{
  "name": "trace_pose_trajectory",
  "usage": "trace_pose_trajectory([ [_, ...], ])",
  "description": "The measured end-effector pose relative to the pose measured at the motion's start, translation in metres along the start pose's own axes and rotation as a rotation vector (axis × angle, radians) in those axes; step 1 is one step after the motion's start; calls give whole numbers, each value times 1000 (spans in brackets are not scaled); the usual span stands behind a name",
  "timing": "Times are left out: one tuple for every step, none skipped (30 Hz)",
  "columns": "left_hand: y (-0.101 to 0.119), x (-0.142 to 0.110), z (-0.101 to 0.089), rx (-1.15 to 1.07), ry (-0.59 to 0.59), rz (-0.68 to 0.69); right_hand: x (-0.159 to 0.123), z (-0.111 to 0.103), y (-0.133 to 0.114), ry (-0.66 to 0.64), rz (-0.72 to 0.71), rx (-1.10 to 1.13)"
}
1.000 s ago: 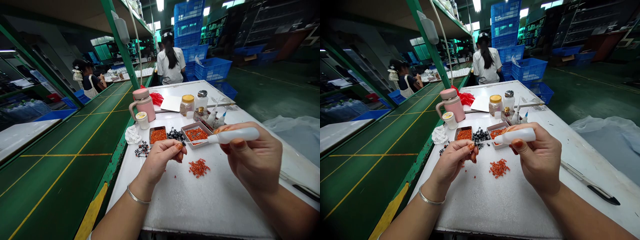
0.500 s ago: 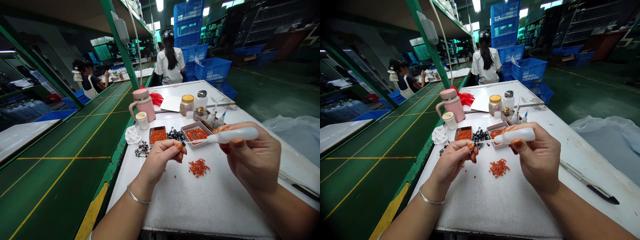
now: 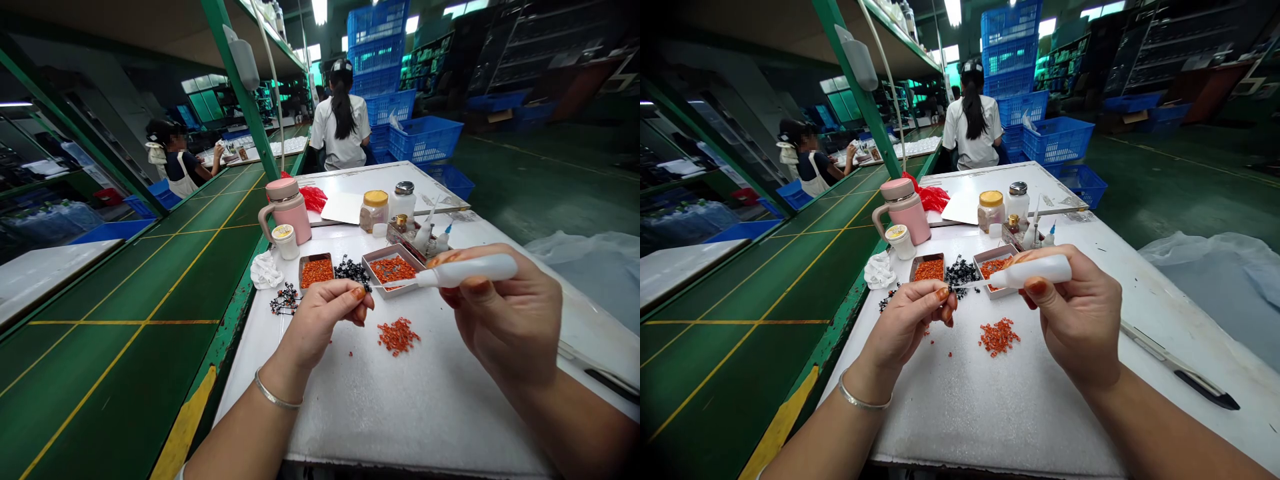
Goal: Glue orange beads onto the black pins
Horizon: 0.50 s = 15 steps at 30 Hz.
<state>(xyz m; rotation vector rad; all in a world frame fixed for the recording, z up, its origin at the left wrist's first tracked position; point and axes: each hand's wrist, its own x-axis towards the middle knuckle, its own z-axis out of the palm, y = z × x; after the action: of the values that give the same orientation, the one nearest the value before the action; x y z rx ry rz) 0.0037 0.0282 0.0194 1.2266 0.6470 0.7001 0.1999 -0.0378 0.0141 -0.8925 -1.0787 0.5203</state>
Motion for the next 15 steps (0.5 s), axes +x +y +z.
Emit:
trace_pose_trajectory([
  [0,0,0,-2,-1,2,0,0,0,-3,-2,4],
  [0,0,0,-4,-2,3,1,0,0,-7,-1,9],
  [0,0,0,-6,-3,3,1,0,1,-8,-1,13],
  [0,0,0,-7,-4,3,1,0,1,-6,-2,16],
  [0,0,0,-7,-5,3,1,0,1,-5,-1,15],
  [0,0,1,-7,-6,3,1,1,1,-2,0,17],
  [0,0,1,-6,-8,2,1,1,1,-1,1,17],
  [0,0,1,-6,-9,2,1,1,0,0,6,14],
  [0,0,1,-4,-10,2,1,1,0,1,6,12],
  [0,0,1,-3,-11,2,0,1,0,1,10,11],
  [0,0,1,-2,-10,1,0,1,-1,4,13,8],
  [0,0,1,-2,-10,0,0,1,-1,7,17,6],
  [0,0,1,-3,-10,0,-1,1,-1,8,22,6],
  [0,1,0,-4,-10,0,-1,1,-1,7,22,9],
  [0,1,0,-5,-11,0,-1,1,-1,3,22,12],
])
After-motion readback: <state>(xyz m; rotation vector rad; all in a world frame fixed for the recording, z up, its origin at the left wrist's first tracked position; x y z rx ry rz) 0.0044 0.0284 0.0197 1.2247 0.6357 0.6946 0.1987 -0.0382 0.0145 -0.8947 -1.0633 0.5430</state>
